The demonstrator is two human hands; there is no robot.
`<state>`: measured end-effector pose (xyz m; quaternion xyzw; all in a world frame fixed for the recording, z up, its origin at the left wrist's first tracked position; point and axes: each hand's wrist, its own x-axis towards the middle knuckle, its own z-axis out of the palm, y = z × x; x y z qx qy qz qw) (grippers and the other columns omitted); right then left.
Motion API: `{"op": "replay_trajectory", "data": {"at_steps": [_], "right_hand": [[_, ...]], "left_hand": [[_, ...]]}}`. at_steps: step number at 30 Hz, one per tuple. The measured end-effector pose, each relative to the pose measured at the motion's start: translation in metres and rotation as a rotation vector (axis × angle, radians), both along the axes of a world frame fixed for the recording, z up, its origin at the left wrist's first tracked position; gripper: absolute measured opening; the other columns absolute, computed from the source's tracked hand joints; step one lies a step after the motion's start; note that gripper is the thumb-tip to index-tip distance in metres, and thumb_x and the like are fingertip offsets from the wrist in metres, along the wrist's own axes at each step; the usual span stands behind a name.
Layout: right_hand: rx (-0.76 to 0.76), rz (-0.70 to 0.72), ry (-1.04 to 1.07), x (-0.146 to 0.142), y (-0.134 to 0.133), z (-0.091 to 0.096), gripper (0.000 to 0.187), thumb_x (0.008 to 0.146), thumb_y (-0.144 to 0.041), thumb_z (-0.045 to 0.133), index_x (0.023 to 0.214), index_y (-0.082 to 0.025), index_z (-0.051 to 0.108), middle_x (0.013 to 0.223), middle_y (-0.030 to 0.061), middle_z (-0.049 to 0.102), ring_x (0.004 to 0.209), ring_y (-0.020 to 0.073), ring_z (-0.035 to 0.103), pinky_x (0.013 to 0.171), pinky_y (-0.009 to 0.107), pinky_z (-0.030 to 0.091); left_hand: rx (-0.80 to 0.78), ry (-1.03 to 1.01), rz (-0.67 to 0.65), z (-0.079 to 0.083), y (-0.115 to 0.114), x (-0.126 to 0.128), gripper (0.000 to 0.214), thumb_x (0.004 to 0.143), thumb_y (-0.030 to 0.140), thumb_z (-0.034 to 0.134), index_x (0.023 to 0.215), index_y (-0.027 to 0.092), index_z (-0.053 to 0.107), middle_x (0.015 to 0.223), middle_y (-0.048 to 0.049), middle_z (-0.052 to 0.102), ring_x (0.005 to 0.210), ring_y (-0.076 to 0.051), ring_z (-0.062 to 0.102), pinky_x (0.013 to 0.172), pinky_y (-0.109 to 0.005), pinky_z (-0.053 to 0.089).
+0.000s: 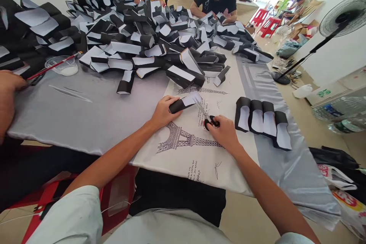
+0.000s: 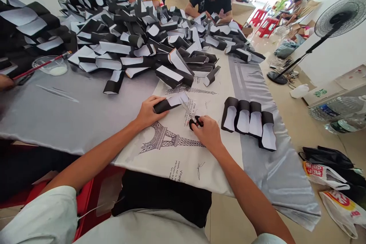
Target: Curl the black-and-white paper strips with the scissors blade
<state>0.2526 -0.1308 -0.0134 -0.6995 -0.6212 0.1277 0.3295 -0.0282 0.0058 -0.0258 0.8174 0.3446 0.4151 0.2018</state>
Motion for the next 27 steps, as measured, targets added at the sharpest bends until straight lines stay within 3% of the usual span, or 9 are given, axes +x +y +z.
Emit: {"op": "replay_trajectory", "data": {"at_steps": [3, 9, 16, 21, 25, 27], "right_hand": [[-0.038, -0.006, -0.038, 0.002, 0.000, -0.002, 0.044, 0.093, -0.048, 0.067, 0.065, -0.027, 0.040, 0.068, 0.0005, 0.054, 0.064, 0.0176, 0.043, 0.064, 0.036, 0.030], [-0.045, -0.101, -0.058, -0.006, -0.002, 0.004, 0.037, 0.085, -0.059, 0.076, 0.082, -0.024, 0.062, 0.096, 0.0076, 0.068, 0.075, 0.0209, 0.056, 0.068, 0.035, 0.040], [-0.024, 0.022, -0.069, -0.004, 0.001, -0.002, 0.045, 0.095, -0.048, 0.064, 0.064, -0.027, 0.040, 0.072, 0.0032, 0.054, 0.065, 0.0183, 0.045, 0.063, 0.035, 0.035], [-0.031, 0.001, -0.041, -0.015, -0.003, 0.001, 0.049, 0.094, -0.057, 0.068, 0.064, -0.026, 0.045, 0.074, 0.0040, 0.059, 0.063, 0.0171, 0.046, 0.062, 0.035, 0.034], [-0.058, -0.026, -0.018, -0.023, -0.007, 0.005, 0.040, 0.088, -0.056, 0.074, 0.072, -0.025, 0.055, 0.085, 0.0041, 0.067, 0.065, 0.0165, 0.052, 0.062, 0.033, 0.036], [-0.068, -0.020, -0.028, -0.023, -0.006, 0.004, 0.040, 0.089, -0.053, 0.072, 0.070, -0.025, 0.051, 0.083, 0.0029, 0.065, 0.065, 0.0163, 0.050, 0.062, 0.033, 0.034]], "left_hand": [[0.019, 0.002, 0.024, 0.003, -0.002, 0.002, 0.051, 0.089, 0.026, 0.089, 0.139, 0.027, 0.077, 0.127, -0.0084, 0.076, 0.117, -0.030, 0.075, 0.108, -0.051, 0.063], [0.073, -0.005, 0.063, 0.007, -0.006, 0.006, 0.050, 0.090, 0.026, 0.086, 0.140, 0.026, 0.075, 0.131, -0.0093, 0.075, 0.121, -0.031, 0.073, 0.111, -0.052, 0.061], [0.023, 0.011, 0.067, 0.011, -0.007, 0.006, 0.049, 0.091, 0.028, 0.085, 0.139, 0.027, 0.075, 0.134, -0.0095, 0.075, 0.124, -0.031, 0.072, 0.114, -0.054, 0.059], [0.014, 0.008, 0.064, 0.010, -0.007, 0.006, 0.051, 0.090, 0.030, 0.086, 0.140, 0.027, 0.075, 0.132, -0.0087, 0.075, 0.124, -0.031, 0.073, 0.114, -0.052, 0.059], [-0.002, 0.009, 0.047, 0.009, -0.006, 0.005, 0.051, 0.090, 0.030, 0.086, 0.139, 0.027, 0.075, 0.132, -0.0081, 0.075, 0.123, -0.031, 0.073, 0.112, -0.050, 0.060], [-0.009, 0.010, 0.046, 0.009, -0.006, 0.005, 0.051, 0.089, 0.029, 0.087, 0.139, 0.026, 0.075, 0.132, -0.0081, 0.076, 0.122, -0.031, 0.074, 0.112, -0.050, 0.060]]}}
